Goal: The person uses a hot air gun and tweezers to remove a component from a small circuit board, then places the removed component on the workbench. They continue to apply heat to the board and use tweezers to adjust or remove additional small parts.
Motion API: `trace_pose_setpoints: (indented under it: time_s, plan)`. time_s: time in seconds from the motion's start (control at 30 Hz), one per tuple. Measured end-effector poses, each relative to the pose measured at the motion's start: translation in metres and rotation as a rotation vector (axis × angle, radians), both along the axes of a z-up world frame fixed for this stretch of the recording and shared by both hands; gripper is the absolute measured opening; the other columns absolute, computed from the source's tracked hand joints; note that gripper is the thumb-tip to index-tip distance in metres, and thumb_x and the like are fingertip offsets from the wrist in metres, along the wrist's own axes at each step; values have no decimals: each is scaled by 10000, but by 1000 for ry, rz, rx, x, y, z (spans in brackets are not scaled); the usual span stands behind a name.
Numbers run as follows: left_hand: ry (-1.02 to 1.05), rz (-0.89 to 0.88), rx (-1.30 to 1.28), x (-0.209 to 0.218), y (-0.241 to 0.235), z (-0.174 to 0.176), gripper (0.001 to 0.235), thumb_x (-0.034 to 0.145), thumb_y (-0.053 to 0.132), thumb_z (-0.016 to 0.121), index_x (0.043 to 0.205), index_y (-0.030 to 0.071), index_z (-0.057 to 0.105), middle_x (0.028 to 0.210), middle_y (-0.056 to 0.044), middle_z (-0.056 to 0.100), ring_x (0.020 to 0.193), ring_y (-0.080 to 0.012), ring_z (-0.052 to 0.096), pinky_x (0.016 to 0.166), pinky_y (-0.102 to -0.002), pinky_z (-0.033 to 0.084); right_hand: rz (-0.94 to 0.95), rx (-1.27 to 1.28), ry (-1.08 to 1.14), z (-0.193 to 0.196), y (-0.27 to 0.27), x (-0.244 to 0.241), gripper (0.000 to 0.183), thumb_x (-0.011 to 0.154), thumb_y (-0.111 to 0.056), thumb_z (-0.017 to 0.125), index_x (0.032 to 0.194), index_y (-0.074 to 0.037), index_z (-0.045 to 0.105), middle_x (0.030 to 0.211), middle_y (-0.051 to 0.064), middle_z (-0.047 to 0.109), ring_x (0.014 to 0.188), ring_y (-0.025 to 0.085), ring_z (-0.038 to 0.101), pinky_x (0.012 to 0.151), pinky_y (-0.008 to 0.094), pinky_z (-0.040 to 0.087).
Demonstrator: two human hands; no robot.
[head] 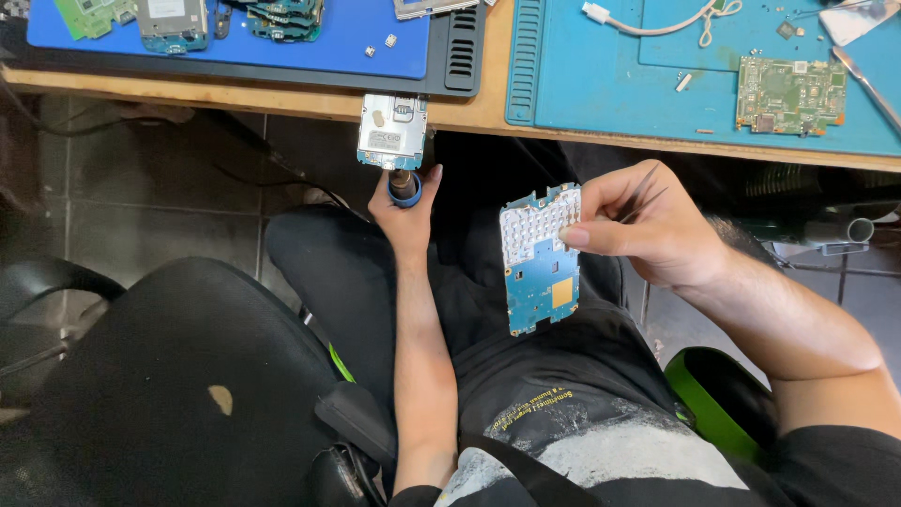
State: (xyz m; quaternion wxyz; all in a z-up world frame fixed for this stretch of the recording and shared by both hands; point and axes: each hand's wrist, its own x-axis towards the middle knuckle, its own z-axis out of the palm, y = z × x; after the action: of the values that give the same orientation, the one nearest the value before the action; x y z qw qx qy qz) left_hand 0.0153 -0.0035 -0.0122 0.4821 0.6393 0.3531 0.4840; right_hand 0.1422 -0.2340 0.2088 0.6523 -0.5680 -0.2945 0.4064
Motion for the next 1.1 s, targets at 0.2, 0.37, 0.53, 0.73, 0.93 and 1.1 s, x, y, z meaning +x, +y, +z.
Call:
trace_pose_setpoints:
  time_s: [0.2,0.37,0.53,0.73,0.93,1.1]
  plan:
    - [-10,1,0,1,0,-4,404,738,232,1101,729,182,700,598,2,665,623,-85,644,740,-285,552,4,-14,13,9,4,-5,176,840,-62,875,728,25,773,453,-36,447,526,-36,419,554,136,393]
    - [-13,-8,-1,-2,5,-19,387,742,181,1101,739,164,714,610,-8,690,652,-82,672,762,-280,558,-33,-55,-87,17,6,5,149,834,-55,879,746,-2,770,536,-19,510,539,-28,436,525,152,356]
    - [20,-83,-30,-7,-1,-3,329,877,154,996,815,113,676,730,31,659,692,-74,566,772,-289,544,-195,-116,-822,30,-25,49,207,1064,-26,907,928,2,753,810,77,653,614,89,366,592,258,233]
    - [-26,-120,2,-7,-1,0,263,908,142,976,920,82,720,789,5,700,777,-81,605,812,-321,569,-525,79,-1920,9,-25,89,72,1155,20,1006,1125,-43,986,783,48,702,625,294,564,596,389,349]
    - [14,-89,44,-8,0,1,266,894,177,991,936,62,755,846,-21,783,796,-95,685,814,-313,604,-516,255,-2124,6,-3,94,67,1154,-70,932,1093,-61,957,762,62,753,606,223,655,537,343,433]
    - [24,-73,123,-9,4,-5,368,874,198,1004,820,81,659,736,-22,704,725,-85,597,723,-329,546,-389,288,-2233,0,9,88,25,1139,-111,964,1144,-129,980,769,-19,710,544,146,348,552,290,207]
